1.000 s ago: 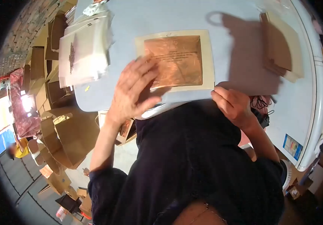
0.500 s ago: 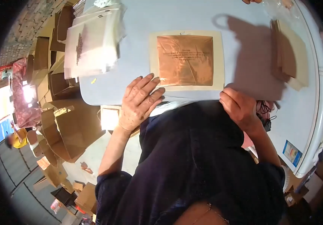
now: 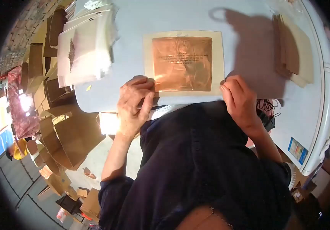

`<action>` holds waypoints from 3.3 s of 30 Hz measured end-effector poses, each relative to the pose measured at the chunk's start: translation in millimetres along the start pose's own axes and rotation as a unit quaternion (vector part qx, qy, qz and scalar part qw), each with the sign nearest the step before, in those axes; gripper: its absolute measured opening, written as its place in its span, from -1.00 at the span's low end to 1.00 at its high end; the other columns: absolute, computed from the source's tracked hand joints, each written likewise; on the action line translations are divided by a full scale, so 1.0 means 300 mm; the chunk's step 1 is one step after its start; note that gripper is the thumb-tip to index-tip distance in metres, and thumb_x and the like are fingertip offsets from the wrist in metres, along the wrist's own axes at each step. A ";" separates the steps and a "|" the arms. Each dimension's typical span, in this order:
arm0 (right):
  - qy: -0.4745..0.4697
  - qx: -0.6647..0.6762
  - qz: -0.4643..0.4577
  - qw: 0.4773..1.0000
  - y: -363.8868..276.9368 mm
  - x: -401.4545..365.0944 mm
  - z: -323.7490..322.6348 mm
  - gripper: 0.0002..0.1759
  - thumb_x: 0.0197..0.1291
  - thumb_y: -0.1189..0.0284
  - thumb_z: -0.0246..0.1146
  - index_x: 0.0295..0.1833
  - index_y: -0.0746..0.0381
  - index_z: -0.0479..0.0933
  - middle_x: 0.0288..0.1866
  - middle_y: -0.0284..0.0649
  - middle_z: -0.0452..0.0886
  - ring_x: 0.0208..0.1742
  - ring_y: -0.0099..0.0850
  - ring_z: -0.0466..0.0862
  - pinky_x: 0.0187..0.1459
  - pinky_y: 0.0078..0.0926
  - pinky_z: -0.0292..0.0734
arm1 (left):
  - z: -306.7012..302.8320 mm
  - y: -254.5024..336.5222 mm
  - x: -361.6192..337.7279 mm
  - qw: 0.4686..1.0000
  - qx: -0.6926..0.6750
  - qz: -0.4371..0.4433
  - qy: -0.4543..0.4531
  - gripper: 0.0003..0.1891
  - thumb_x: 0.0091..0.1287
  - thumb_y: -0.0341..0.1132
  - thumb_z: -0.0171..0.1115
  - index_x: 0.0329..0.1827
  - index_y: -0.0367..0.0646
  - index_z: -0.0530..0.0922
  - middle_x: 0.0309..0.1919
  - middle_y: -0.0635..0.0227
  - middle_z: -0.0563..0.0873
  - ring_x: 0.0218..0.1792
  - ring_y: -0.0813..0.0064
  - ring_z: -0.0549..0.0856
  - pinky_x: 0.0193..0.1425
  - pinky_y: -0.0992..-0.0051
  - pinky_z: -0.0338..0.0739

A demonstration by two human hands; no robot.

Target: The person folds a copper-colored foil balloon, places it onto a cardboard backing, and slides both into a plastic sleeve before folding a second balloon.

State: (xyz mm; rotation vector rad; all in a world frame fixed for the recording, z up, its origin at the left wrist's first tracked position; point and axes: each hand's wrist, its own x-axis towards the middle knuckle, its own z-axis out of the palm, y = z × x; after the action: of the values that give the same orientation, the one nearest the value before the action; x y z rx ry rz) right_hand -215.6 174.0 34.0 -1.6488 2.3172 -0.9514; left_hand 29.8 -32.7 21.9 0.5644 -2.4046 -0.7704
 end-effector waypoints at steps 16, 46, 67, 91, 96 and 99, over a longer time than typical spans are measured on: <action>0.029 -0.139 -0.040 0.989 0.013 0.031 0.062 -0.78 0.14 0.47 0.45 -0.26 0.18 0.49 -0.22 -0.28 0.52 -0.47 -0.28 0.66 -0.47 -0.31 0.57 | 0.027 -0.012 0.037 1.000 0.026 0.000 0.012 -0.80 0.14 -0.53 0.49 -0.35 -0.11 0.59 -0.22 0.33 0.75 -0.07 0.24 0.71 0.05 0.27 0.52; 0.011 -0.142 -0.136 0.980 0.019 0.112 0.053 -0.52 0.12 0.56 0.43 0.18 0.07 0.57 -0.23 -0.29 0.47 -0.39 -0.30 0.68 -0.41 -0.33 0.66 | 0.054 0.159 -0.219 0.854 -0.255 -0.448 0.069 -0.77 0.58 -0.27 0.27 0.08 -0.28 0.63 -0.20 0.26 0.81 -0.23 0.53 0.75 -0.07 0.53 0.64; -0.080 0.055 -0.001 0.995 -0.055 0.103 0.036 -0.39 0.14 0.39 0.54 0.29 0.18 0.48 -0.01 -0.16 0.61 -0.14 -0.13 0.72 -0.19 -0.21 0.68 | 0.077 0.131 -0.269 0.662 -0.566 -0.491 0.007 -0.68 0.49 -0.39 0.38 0.21 -0.36 0.62 -0.01 0.13 0.80 0.05 0.19 0.82 0.01 0.30 0.78; 0.017 0.008 -0.147 0.989 -0.055 0.070 0.163 -0.64 0.22 0.63 0.43 0.14 0.22 0.64 -0.17 -0.24 0.67 -0.35 -0.34 0.72 -0.34 -0.41 0.63 | -0.105 -0.485 -1.387 0.654 -0.127 -0.723 0.185 -0.66 0.36 -0.08 0.45 -0.04 -0.19 0.74 -0.32 0.30 0.84 -0.35 0.47 0.82 -0.27 0.47 0.63; 0.028 0.008 -0.146 0.989 -0.049 0.063 0.171 -0.66 0.24 0.62 0.42 0.13 0.20 0.65 -0.14 -0.24 0.69 -0.33 -0.31 0.74 -0.32 -0.41 0.64 | -0.130 -0.498 -1.313 0.684 -0.137 -0.688 0.200 -0.69 0.37 -0.08 0.41 -0.17 -0.19 0.75 -0.36 0.28 0.85 -0.38 0.49 0.82 -0.28 0.46 0.64; 0.028 0.004 -0.140 0.990 -0.048 0.058 0.172 -0.66 0.24 0.61 0.42 0.12 0.20 0.66 -0.15 -0.24 0.69 -0.33 -0.30 0.74 -0.31 -0.41 0.65 | -0.126 -0.518 -1.319 0.694 -0.101 -0.701 0.131 -0.70 0.34 -0.10 0.44 -0.27 -0.19 0.76 -0.45 0.30 0.83 -0.44 0.53 0.81 -0.30 0.45 0.65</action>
State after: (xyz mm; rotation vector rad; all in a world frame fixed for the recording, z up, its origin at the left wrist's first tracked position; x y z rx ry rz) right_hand -187.3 134.4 5.6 -2.0050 2.1486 -1.0697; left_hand 388.5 46.5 -195.5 2.2753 -1.1899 -1.3185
